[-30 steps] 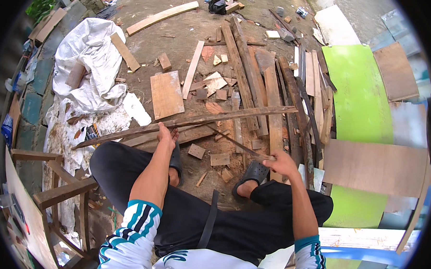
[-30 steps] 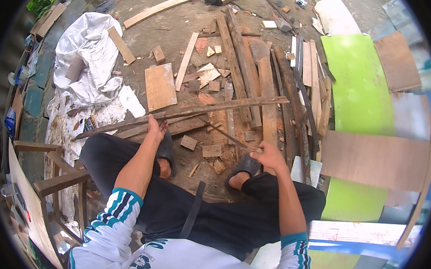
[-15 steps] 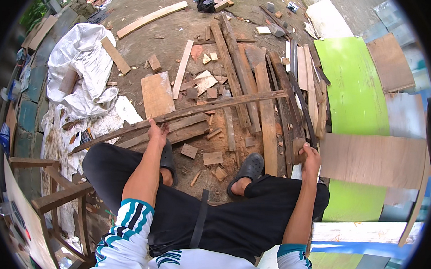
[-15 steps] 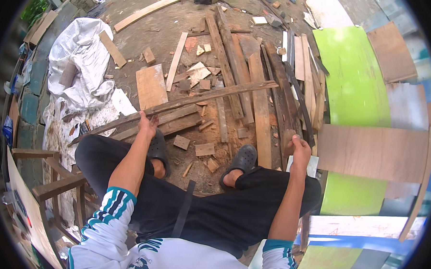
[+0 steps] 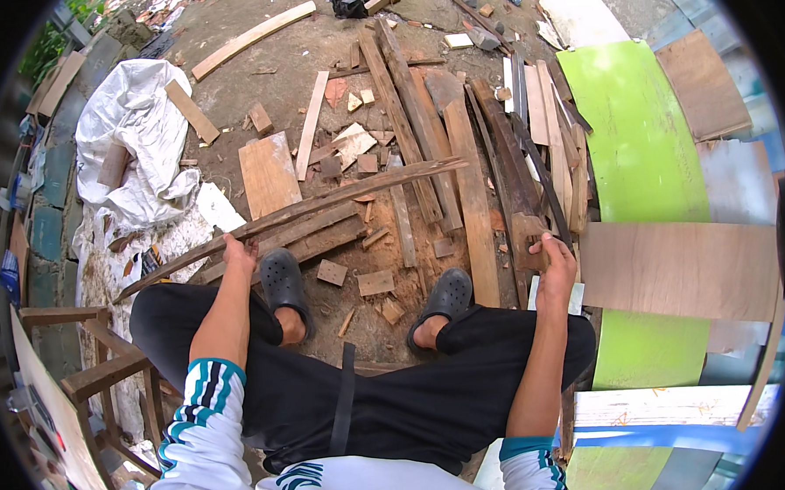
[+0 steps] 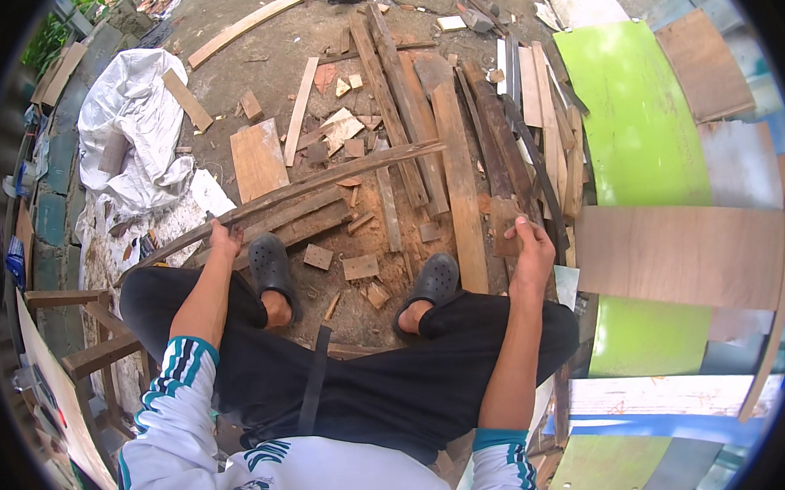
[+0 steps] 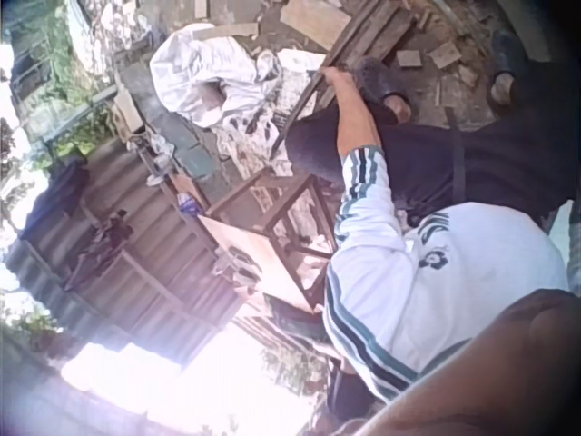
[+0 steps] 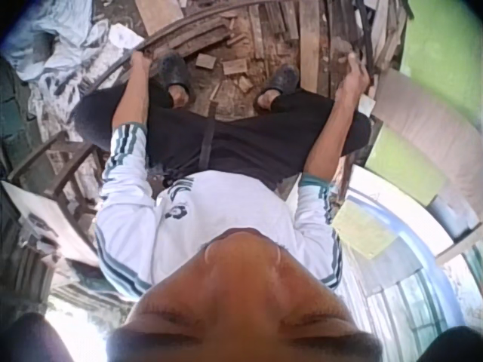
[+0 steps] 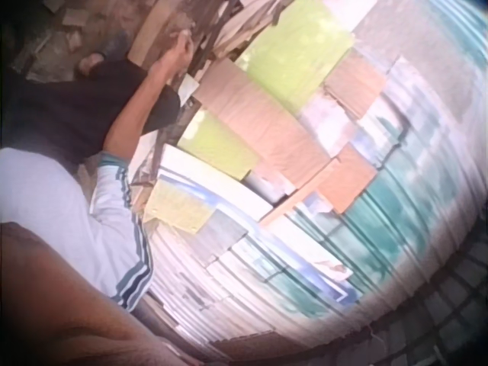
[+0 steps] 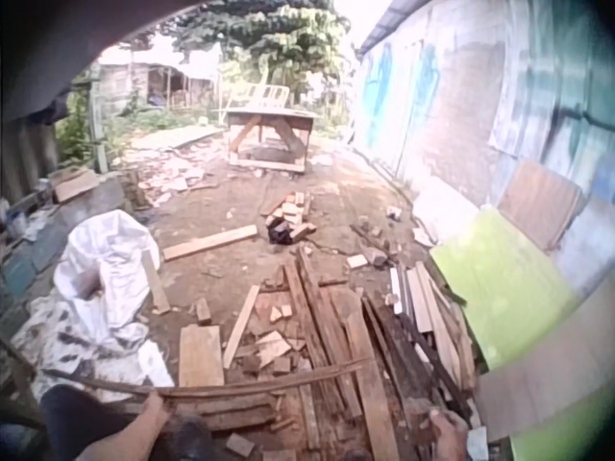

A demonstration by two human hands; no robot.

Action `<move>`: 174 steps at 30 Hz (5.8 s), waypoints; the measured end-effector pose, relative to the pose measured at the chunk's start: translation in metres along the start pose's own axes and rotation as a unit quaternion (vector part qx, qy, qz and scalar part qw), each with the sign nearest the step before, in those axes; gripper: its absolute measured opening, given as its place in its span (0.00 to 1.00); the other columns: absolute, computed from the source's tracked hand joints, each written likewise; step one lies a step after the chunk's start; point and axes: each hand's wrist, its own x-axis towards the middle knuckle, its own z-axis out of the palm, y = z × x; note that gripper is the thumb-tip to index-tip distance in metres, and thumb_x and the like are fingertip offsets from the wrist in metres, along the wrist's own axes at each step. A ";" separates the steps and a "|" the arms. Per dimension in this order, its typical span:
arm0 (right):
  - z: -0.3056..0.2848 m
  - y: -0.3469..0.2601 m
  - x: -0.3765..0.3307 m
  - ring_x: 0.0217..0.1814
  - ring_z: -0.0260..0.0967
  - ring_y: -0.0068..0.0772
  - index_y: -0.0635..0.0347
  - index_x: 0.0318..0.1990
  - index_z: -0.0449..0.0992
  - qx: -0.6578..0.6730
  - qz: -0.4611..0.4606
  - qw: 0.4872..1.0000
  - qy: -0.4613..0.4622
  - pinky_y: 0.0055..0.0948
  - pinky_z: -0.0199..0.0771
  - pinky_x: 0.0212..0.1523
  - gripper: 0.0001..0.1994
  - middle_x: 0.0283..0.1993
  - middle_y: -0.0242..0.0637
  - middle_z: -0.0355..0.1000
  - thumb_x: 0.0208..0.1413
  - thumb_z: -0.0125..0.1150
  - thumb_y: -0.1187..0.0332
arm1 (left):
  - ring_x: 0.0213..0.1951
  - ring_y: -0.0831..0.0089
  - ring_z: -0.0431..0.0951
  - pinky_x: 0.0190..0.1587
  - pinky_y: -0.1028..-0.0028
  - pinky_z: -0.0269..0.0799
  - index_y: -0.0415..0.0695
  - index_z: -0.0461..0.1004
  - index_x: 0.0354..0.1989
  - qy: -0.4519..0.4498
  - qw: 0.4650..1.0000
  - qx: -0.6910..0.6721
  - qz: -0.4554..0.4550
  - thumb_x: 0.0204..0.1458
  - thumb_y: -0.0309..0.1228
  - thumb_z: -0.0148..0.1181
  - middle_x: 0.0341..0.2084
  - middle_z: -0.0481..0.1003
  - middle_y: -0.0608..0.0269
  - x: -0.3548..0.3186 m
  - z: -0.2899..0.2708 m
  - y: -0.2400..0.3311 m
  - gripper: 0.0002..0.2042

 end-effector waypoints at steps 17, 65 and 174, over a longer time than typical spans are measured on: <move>0.022 -0.017 0.010 0.39 0.66 0.23 0.64 0.36 0.78 -0.036 -0.007 0.999 -0.026 0.28 0.58 0.56 0.11 0.29 0.31 0.73 0.58 0.64 0.63 | 0.32 0.66 0.77 0.33 0.65 0.82 0.37 0.70 0.40 -0.022 0.966 -0.127 0.223 0.63 0.48 0.54 0.32 0.74 0.58 -0.026 -0.010 0.030 0.21; 0.056 -0.027 -0.036 0.35 0.73 0.21 0.73 0.44 0.75 -0.055 0.140 0.981 -0.121 0.20 0.69 0.40 0.16 0.32 0.37 0.77 0.61 0.62 0.64 | 0.55 0.52 0.71 0.57 0.54 0.64 0.44 0.66 0.61 -0.343 0.275 0.766 0.470 0.57 0.47 0.59 0.53 0.71 0.50 -0.094 0.153 -0.210 0.28; 0.065 0.068 -0.199 0.42 0.78 0.45 0.62 0.60 0.71 -0.238 0.077 0.956 -0.153 0.39 0.73 0.45 0.22 0.42 0.52 0.78 0.62 0.53 0.62 | 0.50 0.53 0.75 0.52 0.56 0.71 0.36 0.71 0.50 -0.294 0.540 0.735 0.286 0.60 0.45 0.54 0.48 0.73 0.43 -0.178 0.091 -0.163 0.22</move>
